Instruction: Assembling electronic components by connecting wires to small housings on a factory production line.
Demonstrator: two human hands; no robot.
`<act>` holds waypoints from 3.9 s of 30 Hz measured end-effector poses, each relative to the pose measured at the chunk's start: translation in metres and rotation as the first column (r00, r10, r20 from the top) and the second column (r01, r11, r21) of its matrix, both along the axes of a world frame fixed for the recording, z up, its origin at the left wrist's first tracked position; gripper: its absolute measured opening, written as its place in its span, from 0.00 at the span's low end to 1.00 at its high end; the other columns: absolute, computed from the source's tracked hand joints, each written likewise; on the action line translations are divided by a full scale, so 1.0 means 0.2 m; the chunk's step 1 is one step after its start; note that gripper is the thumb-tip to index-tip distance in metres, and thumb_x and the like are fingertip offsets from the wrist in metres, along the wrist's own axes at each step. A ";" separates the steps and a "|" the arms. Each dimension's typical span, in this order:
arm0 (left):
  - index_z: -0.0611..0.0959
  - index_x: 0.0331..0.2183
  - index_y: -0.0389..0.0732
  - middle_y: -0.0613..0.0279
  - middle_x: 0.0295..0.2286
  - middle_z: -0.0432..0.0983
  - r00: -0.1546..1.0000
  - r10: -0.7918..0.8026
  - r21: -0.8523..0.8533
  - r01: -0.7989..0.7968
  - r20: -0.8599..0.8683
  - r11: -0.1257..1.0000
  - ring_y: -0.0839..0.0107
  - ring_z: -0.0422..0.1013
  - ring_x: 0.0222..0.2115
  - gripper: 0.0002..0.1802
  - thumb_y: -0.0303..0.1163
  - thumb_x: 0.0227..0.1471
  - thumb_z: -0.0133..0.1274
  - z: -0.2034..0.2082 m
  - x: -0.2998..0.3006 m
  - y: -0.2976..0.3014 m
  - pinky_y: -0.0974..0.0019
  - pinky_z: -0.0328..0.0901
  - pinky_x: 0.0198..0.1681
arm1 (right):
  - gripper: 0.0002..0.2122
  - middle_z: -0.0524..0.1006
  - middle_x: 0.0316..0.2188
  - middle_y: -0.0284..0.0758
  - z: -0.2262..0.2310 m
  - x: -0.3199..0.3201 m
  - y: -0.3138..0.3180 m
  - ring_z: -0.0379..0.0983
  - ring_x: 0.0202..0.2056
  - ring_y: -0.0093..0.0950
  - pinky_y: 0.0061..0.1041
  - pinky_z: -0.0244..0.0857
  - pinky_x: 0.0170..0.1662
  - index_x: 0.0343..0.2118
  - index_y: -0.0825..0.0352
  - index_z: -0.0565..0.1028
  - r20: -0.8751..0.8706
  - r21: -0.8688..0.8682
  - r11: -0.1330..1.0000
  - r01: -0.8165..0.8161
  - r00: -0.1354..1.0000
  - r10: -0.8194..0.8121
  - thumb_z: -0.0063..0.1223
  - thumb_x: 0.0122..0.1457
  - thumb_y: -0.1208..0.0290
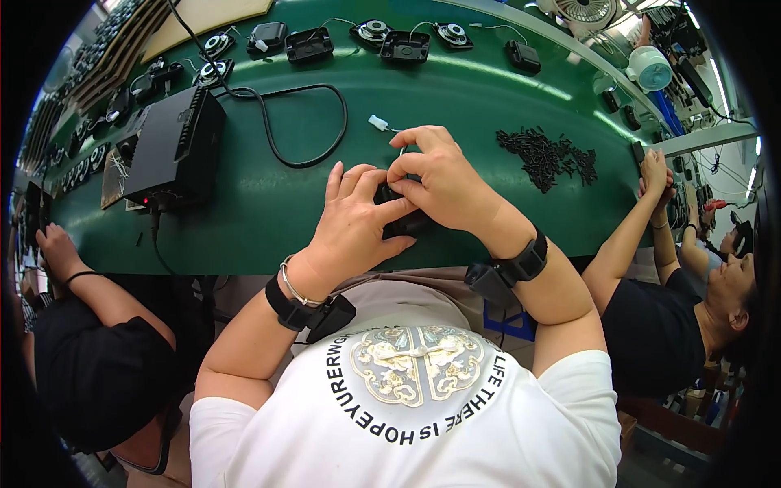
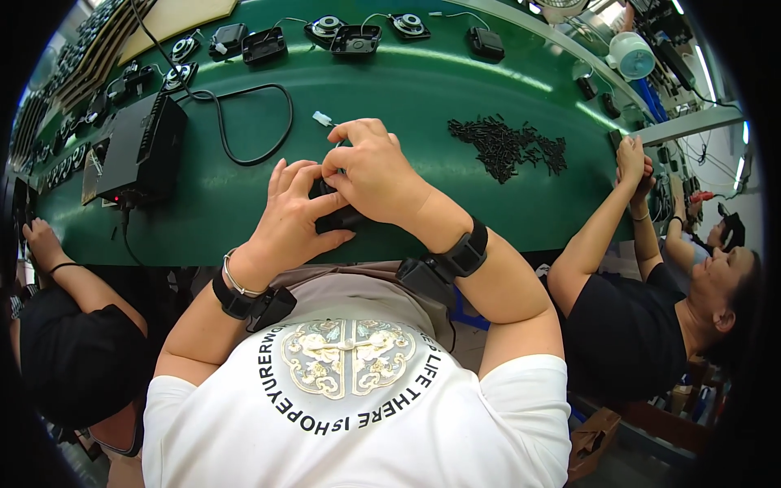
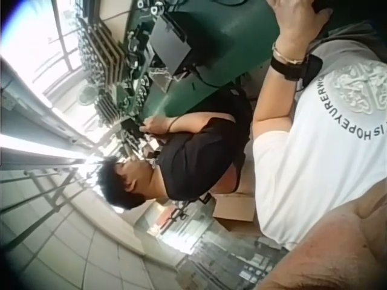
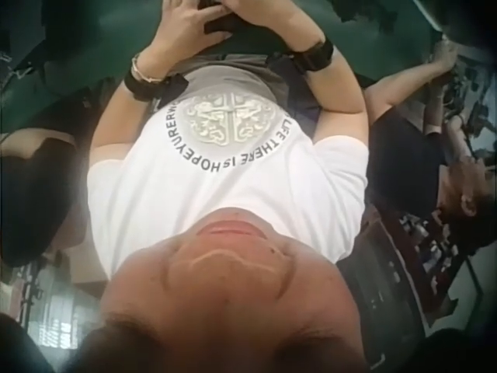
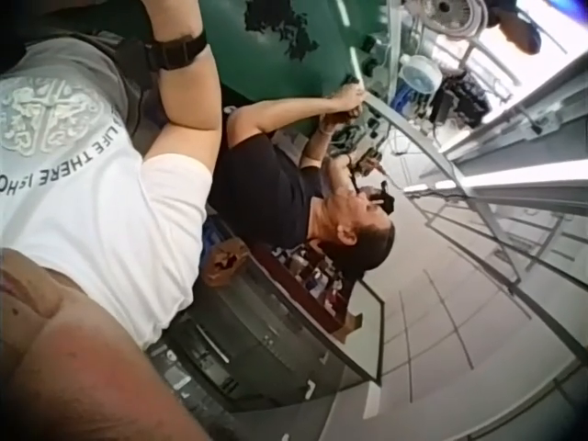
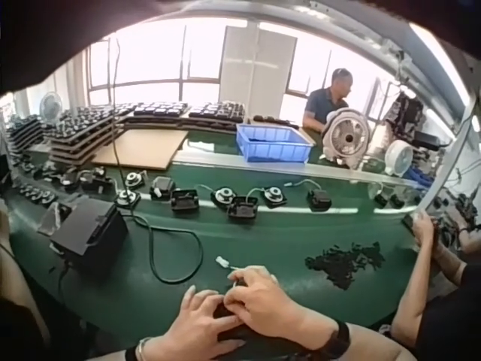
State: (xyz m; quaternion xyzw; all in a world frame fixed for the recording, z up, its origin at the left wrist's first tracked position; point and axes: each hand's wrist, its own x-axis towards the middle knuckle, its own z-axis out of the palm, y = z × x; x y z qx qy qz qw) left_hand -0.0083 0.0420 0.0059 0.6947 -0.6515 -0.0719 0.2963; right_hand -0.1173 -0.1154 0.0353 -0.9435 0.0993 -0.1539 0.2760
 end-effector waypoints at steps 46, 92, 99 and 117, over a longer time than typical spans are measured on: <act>0.81 0.51 0.49 0.51 0.41 0.79 0.971 -0.237 -0.141 0.233 -0.017 0.962 0.57 0.75 0.42 0.34 0.46 0.39 0.64 0.48 -0.02 -1.55 0.61 0.68 0.48 | 0.08 0.78 0.30 0.40 -0.11 -0.67 -0.27 0.76 0.29 0.35 0.28 0.70 0.30 0.32 0.70 0.77 0.584 0.269 0.916 0.297 0.706 -0.401 0.54 0.49 0.87; 0.74 0.54 0.40 0.45 0.50 0.73 0.894 0.046 0.454 -0.271 0.446 0.849 0.51 0.69 0.51 0.38 0.42 0.40 0.62 0.33 0.93 -1.13 0.57 0.65 0.55 | 0.09 0.78 0.33 0.34 0.15 -0.23 -0.54 0.74 0.31 0.23 0.23 0.68 0.37 0.39 0.68 0.76 0.258 0.333 0.904 0.269 0.896 -0.362 0.56 0.55 0.75; 0.70 0.55 0.33 0.40 0.52 0.69 0.968 0.187 0.489 -0.247 0.169 0.837 0.46 0.65 0.54 0.47 0.46 0.35 0.64 0.19 1.01 -1.04 0.55 0.62 0.57 | 0.26 0.73 0.51 0.39 0.06 0.42 -1.01 0.69 0.54 0.36 0.31 0.64 0.56 0.52 0.64 0.71 0.091 -0.235 0.970 0.066 0.995 -0.046 0.61 0.47 0.72; 0.74 0.48 0.30 0.38 0.44 0.72 0.878 0.474 0.173 -0.479 0.074 0.861 0.45 0.68 0.48 0.42 0.45 0.32 0.65 0.22 0.71 -1.03 0.55 0.65 0.54 | 0.34 0.66 0.53 0.43 0.13 0.79 -1.08 0.62 0.56 0.43 0.36 0.63 0.58 0.53 0.69 0.68 -0.646 -0.321 0.924 -0.208 0.761 -0.053 0.64 0.37 0.67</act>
